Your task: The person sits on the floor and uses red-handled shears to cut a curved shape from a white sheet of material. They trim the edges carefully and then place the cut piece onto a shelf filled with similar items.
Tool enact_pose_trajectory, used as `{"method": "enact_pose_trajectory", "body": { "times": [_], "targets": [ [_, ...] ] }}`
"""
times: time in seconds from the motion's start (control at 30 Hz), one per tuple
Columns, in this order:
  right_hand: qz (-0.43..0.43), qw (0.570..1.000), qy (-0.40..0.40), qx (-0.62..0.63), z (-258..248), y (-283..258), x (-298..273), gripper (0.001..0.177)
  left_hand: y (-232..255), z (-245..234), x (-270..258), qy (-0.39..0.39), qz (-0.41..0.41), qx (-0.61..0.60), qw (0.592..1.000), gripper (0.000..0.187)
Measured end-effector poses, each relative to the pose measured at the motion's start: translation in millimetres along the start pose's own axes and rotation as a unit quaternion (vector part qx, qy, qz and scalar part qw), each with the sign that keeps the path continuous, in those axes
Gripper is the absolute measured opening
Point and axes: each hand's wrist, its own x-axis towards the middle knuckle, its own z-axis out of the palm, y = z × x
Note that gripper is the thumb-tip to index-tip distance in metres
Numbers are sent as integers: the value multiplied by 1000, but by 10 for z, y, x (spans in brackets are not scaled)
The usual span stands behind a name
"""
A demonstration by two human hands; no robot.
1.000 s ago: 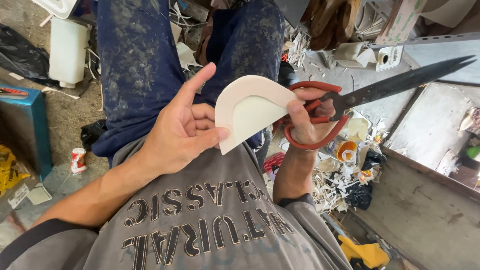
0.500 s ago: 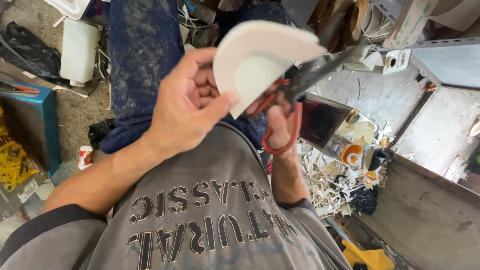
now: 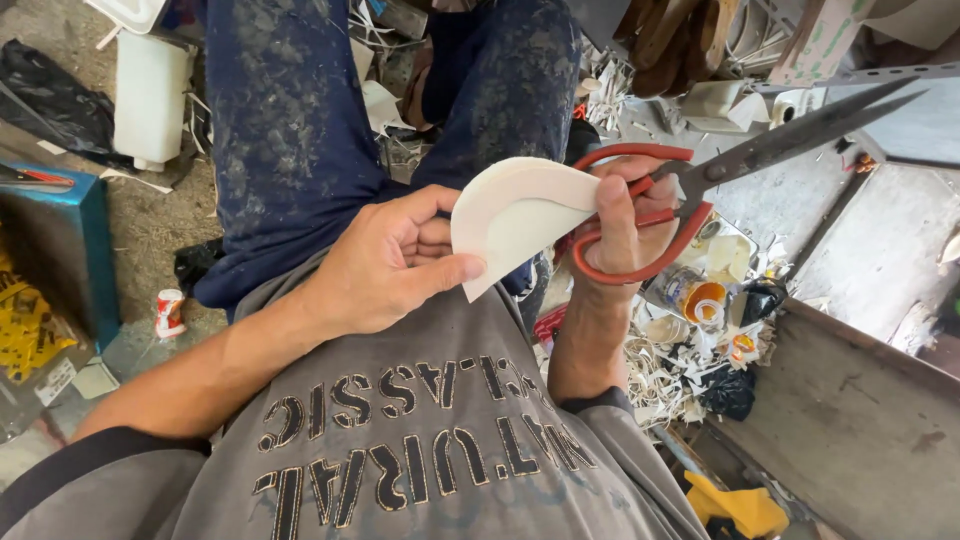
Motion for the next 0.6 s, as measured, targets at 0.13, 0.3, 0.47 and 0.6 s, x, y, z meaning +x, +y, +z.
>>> {"method": "enact_pose_trajectory", "body": {
  "times": [0.13,0.3,0.47,0.6],
  "targets": [
    [6,999,7,40,9,50,11,19,-17,10,28,9,-32,-18,999,37],
    [-4,996,-55,-74,76,-42,49,37,-95,-38,109,55,-2,-56,997,32],
    [155,942,-293,45,136,85,-232,47,69,-207,291,235,90,-151,956,32],
    [166,884,-421,-118,319,-183,-368,40,189,-170,336,259,132,-152,945,33]
  ]
}}
